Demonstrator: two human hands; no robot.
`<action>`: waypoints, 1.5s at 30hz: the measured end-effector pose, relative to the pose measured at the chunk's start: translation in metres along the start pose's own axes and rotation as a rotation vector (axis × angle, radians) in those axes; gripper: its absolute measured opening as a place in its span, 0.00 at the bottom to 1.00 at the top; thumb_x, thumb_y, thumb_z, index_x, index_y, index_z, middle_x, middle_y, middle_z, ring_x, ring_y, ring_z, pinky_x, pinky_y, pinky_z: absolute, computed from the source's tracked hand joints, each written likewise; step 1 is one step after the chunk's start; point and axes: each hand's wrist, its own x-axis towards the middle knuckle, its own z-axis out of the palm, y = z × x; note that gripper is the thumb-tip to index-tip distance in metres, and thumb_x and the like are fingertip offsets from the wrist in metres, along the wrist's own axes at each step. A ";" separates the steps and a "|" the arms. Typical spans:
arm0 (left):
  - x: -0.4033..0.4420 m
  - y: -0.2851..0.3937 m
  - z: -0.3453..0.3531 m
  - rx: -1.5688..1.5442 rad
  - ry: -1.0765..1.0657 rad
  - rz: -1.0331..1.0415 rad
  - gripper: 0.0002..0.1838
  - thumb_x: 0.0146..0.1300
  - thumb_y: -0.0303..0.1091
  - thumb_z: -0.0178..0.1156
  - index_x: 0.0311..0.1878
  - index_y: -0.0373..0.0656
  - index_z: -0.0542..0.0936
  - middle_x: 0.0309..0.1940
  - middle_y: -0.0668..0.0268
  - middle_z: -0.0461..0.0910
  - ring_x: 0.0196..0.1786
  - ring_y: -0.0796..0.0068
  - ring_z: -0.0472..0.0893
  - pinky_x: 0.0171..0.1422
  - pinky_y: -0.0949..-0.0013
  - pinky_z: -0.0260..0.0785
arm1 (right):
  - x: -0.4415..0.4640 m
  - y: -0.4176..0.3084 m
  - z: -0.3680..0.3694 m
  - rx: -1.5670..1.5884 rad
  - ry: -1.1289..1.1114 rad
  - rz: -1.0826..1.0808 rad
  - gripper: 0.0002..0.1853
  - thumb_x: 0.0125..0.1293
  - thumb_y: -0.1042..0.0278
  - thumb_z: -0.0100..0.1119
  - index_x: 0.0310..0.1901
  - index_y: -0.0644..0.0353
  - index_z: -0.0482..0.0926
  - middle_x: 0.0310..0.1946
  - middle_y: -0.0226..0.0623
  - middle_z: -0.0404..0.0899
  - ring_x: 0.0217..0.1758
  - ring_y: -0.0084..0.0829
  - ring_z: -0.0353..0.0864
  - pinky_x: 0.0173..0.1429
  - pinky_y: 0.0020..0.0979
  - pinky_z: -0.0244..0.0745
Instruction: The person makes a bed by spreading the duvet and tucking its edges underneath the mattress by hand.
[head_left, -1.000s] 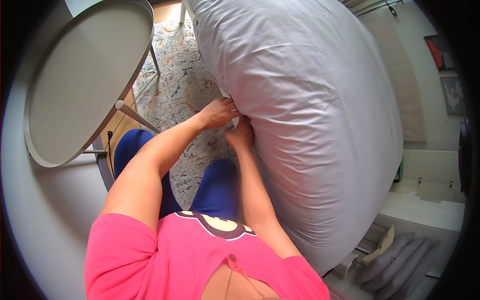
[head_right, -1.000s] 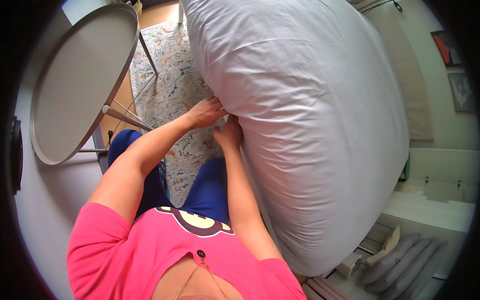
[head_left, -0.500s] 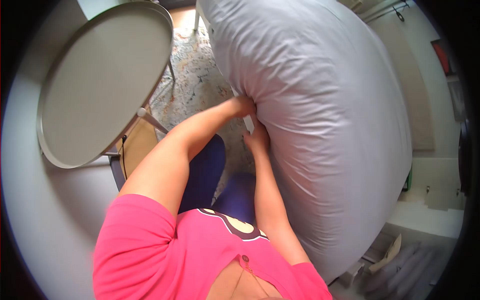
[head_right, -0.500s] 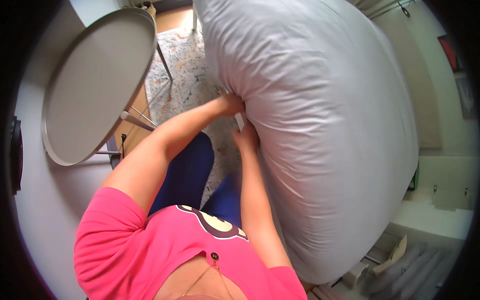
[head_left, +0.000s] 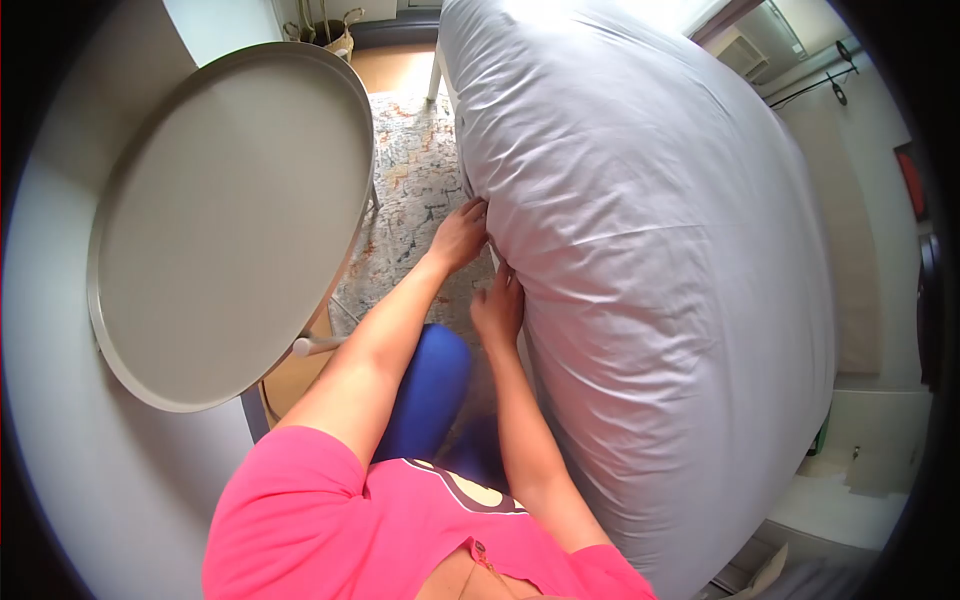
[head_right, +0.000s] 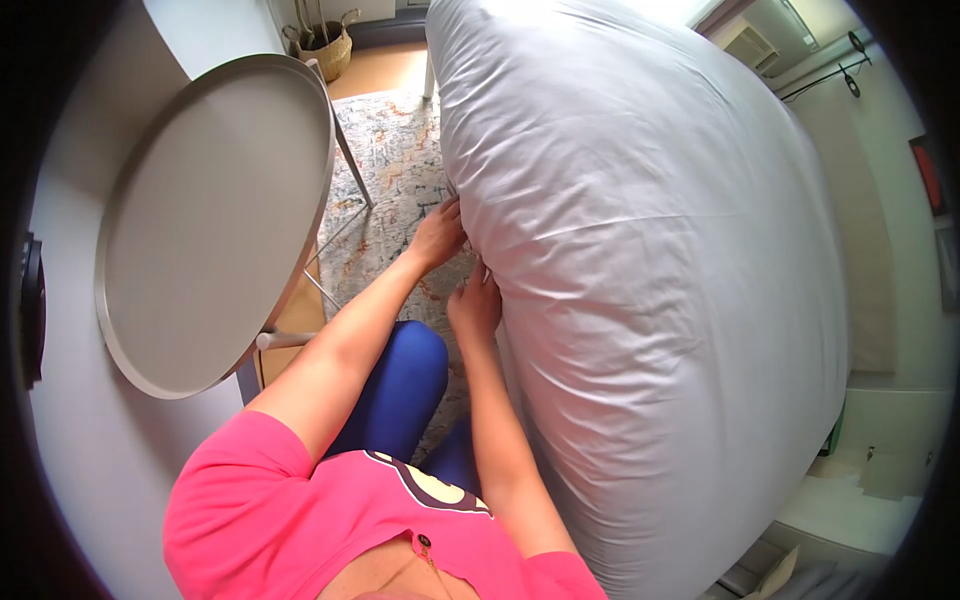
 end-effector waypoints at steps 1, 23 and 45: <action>0.008 -0.003 0.010 0.017 -0.016 0.010 0.22 0.47 0.28 0.59 0.49 0.37 0.75 0.52 0.54 0.72 0.60 0.55 0.68 0.65 0.60 0.60 | 0.002 0.001 0.004 0.023 -0.011 0.031 0.36 0.51 0.71 0.55 0.64 0.66 0.57 0.61 0.58 0.60 0.64 0.53 0.60 0.64 0.44 0.59; 0.120 -0.049 0.005 -1.481 0.347 -1.155 0.23 0.62 0.44 0.47 0.52 0.35 0.74 0.53 0.51 0.73 0.53 0.55 0.73 0.57 0.58 0.65 | 0.080 -0.001 -0.009 0.045 -0.272 0.163 0.39 0.45 0.56 0.63 0.59 0.68 0.64 0.58 0.57 0.66 0.64 0.47 0.64 0.65 0.36 0.60; 0.033 -0.030 0.017 0.062 0.096 0.032 0.16 0.48 0.28 0.56 0.43 0.39 0.78 0.49 0.57 0.75 0.55 0.58 0.72 0.60 0.59 0.64 | 0.067 -0.009 -0.009 0.077 -0.212 0.159 0.32 0.52 0.56 0.60 0.57 0.66 0.68 0.56 0.58 0.68 0.60 0.49 0.68 0.62 0.40 0.63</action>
